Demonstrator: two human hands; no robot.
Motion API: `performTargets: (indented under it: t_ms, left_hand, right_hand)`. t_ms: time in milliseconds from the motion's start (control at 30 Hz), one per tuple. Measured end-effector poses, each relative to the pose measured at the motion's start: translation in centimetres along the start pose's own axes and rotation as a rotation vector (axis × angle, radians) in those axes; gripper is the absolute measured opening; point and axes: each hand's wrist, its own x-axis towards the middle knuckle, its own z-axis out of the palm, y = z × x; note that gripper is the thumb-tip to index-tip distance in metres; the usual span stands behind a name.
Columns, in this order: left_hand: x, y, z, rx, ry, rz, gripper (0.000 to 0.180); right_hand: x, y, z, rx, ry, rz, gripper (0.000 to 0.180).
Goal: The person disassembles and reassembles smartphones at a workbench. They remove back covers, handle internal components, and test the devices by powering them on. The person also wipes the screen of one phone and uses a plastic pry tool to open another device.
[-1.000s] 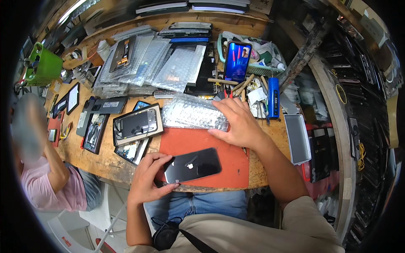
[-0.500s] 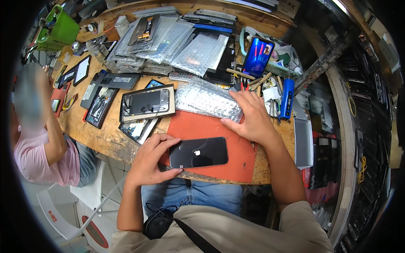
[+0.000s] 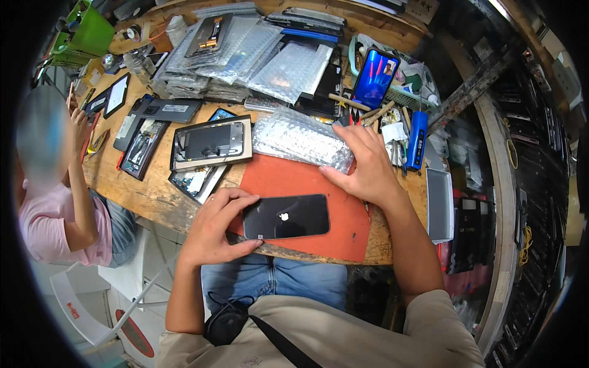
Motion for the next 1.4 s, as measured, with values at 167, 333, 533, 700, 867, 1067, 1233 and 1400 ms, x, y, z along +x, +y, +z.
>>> performTargets:
  t_ms: [167, 333, 533, 700, 867, 1067, 1233, 1400]
  left_hand:
    - [-0.1, -0.1, -0.1, 0.032, 0.003, 0.011, 0.080]
    - [0.1, -0.3, -0.2, -0.008, -0.008, 0.012, 0.079]
    - [-0.2, -0.4, 0.0, 0.011, -0.005, 0.018, 0.079]
    - [0.1, -0.3, -0.2, 0.024, -0.005, 0.033, 0.078]
    - [-0.1, -0.1, -0.2, 0.014, -0.006, 0.012, 0.077]
    - [0.0, -0.4, -0.1, 0.029, -0.005, 0.028, 0.078]
    - [0.0, -0.3, -0.1, 0.020, 0.000, 0.019, 0.078]
    - [-0.1, -0.1, -0.2, 0.018, -0.005, 0.008, 0.077]
  right_hand:
    - [0.2, -0.2, 0.2, 0.009, 0.059, -0.009, 0.077]
    - [-0.2, 0.0, 0.5, -0.013, -0.047, 0.051, 0.086]
    - [0.1, -0.9, -0.4, -0.017, -0.110, 0.109, 0.089]
    - [0.2, -0.2, 0.0, 0.012, 0.018, 0.020, 0.081]
    - [0.7, -0.7, -0.6, 0.043, 0.088, -0.030, 0.078]
    - [0.5, -1.2, -0.5, 0.015, 0.123, -0.051, 0.076]
    - [0.5, -1.0, -0.3, -0.003, 0.112, -0.017, 0.076]
    - [0.2, -0.4, 0.2, 0.008, 0.071, 0.034, 0.075]
